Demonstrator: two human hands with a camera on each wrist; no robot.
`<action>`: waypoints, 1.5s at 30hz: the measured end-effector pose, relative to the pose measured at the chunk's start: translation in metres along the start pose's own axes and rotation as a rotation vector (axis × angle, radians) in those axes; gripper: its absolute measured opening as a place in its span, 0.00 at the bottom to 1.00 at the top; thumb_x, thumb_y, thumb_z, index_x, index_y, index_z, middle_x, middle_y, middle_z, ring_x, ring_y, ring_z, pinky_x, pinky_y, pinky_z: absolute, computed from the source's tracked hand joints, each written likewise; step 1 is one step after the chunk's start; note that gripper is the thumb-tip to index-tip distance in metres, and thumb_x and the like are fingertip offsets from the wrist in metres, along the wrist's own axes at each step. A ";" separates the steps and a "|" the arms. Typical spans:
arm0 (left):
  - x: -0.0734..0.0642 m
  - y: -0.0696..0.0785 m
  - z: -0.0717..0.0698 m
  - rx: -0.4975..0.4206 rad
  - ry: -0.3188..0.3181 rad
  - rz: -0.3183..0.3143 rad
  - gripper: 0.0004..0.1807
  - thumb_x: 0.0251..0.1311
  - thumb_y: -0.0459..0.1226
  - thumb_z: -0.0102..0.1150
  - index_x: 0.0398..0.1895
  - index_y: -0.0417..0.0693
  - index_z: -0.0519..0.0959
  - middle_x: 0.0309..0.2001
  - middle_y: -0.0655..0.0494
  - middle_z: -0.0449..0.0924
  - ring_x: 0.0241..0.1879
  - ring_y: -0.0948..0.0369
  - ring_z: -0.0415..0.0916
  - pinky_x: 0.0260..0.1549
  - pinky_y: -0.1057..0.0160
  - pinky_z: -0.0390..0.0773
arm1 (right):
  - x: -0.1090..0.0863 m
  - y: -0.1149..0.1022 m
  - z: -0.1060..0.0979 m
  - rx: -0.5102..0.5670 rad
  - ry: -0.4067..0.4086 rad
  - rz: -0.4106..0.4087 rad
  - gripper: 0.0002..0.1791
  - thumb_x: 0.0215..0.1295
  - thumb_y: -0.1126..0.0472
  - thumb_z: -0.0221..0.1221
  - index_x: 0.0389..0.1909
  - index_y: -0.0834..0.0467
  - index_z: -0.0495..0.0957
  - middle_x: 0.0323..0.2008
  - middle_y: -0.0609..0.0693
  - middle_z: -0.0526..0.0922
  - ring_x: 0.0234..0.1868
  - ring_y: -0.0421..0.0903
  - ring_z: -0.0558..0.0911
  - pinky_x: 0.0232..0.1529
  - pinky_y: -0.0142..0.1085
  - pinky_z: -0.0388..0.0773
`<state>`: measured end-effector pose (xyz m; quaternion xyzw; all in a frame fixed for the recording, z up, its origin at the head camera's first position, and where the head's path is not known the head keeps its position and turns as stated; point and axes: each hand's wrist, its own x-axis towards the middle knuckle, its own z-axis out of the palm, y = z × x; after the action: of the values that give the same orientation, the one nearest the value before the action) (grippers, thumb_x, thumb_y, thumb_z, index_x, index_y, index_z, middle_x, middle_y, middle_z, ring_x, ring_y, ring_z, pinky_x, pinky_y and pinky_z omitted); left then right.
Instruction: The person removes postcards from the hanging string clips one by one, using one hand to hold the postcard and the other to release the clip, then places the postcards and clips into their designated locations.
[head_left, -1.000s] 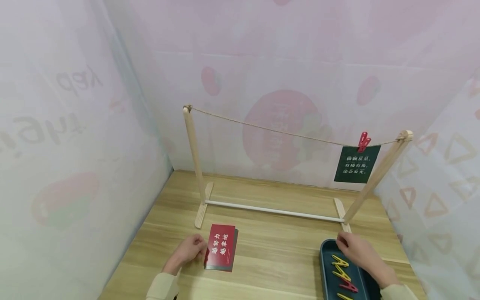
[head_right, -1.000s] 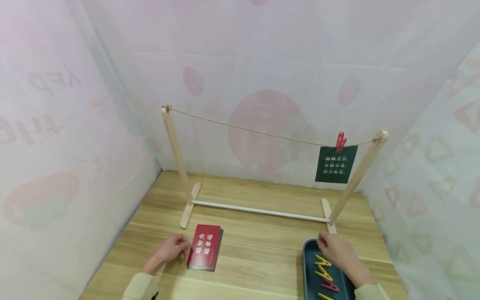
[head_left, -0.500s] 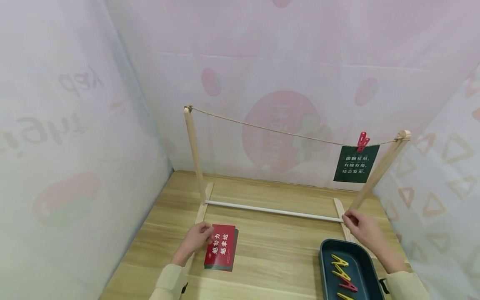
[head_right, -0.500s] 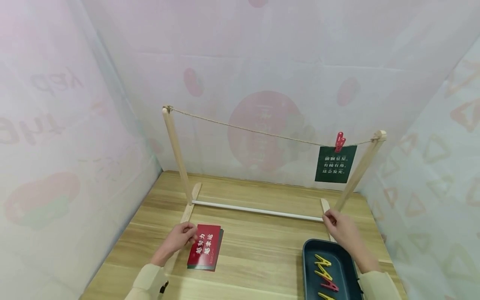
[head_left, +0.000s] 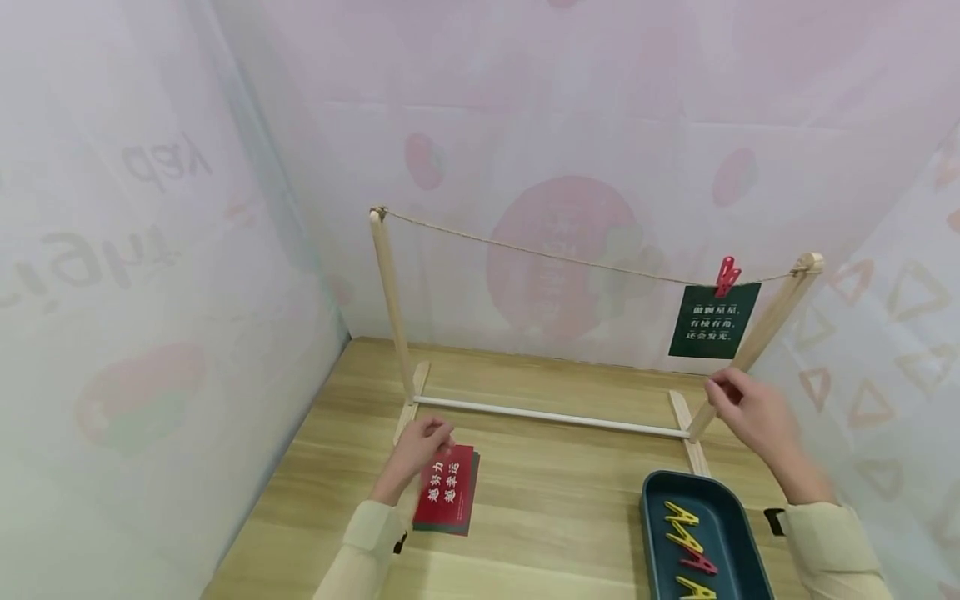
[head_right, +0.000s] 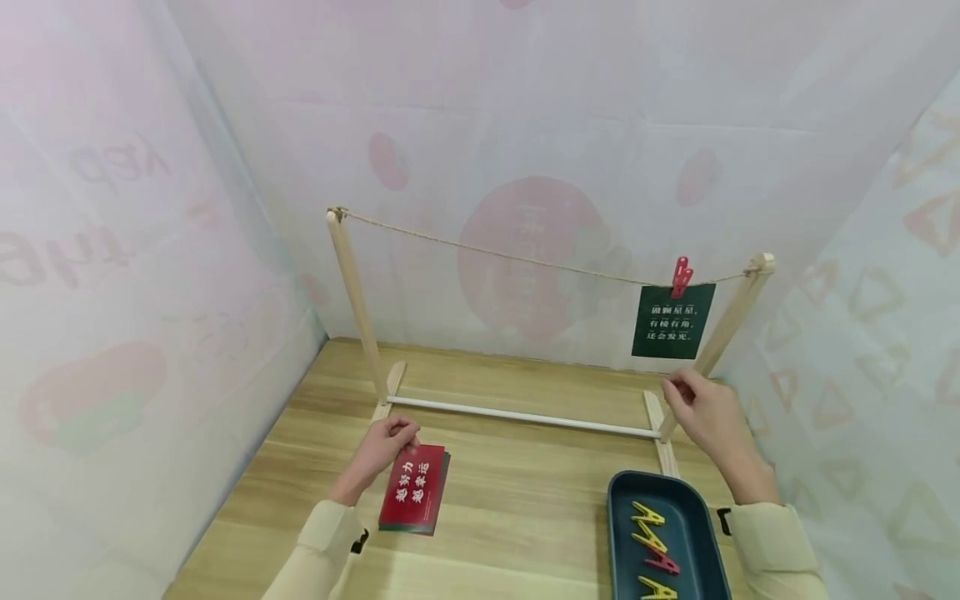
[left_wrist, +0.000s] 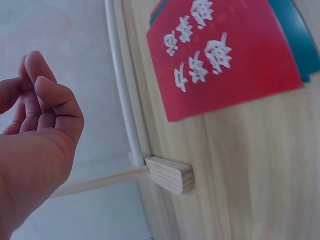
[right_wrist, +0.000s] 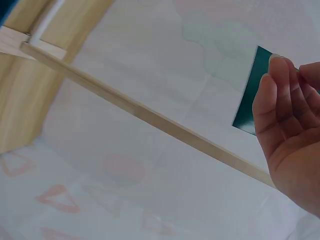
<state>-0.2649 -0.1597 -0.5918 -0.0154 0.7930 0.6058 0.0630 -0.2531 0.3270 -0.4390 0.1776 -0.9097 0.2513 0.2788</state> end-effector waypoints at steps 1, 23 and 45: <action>0.002 0.002 0.002 0.006 0.007 0.010 0.12 0.71 0.38 0.53 0.45 0.36 0.79 0.33 0.41 0.83 0.32 0.51 0.82 0.37 0.54 0.83 | 0.004 -0.002 -0.003 -0.007 0.004 0.000 0.02 0.61 0.69 0.62 0.33 0.63 0.79 0.20 0.48 0.78 0.20 0.28 0.66 0.22 0.22 0.63; 0.030 0.056 0.034 -0.051 -0.121 0.152 0.17 0.71 0.46 0.53 0.51 0.43 0.76 0.37 0.42 0.84 0.38 0.48 0.83 0.32 0.61 0.79 | 0.061 -0.020 -0.047 0.068 0.096 -0.012 0.04 0.64 0.69 0.60 0.37 0.66 0.79 0.24 0.44 0.78 0.22 0.23 0.69 0.25 0.18 0.66; 0.048 0.105 0.069 0.000 -0.219 0.222 0.18 0.70 0.51 0.52 0.57 0.55 0.76 0.48 0.51 0.84 0.45 0.56 0.83 0.45 0.46 0.81 | 0.110 -0.027 -0.067 0.096 0.101 0.143 0.25 0.70 0.57 0.55 0.65 0.63 0.68 0.57 0.68 0.77 0.22 0.12 0.71 0.20 0.13 0.67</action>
<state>-0.3173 -0.0626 -0.5148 0.1385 0.7781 0.6072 0.0819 -0.2985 0.3225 -0.3160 0.1126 -0.8918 0.3223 0.2970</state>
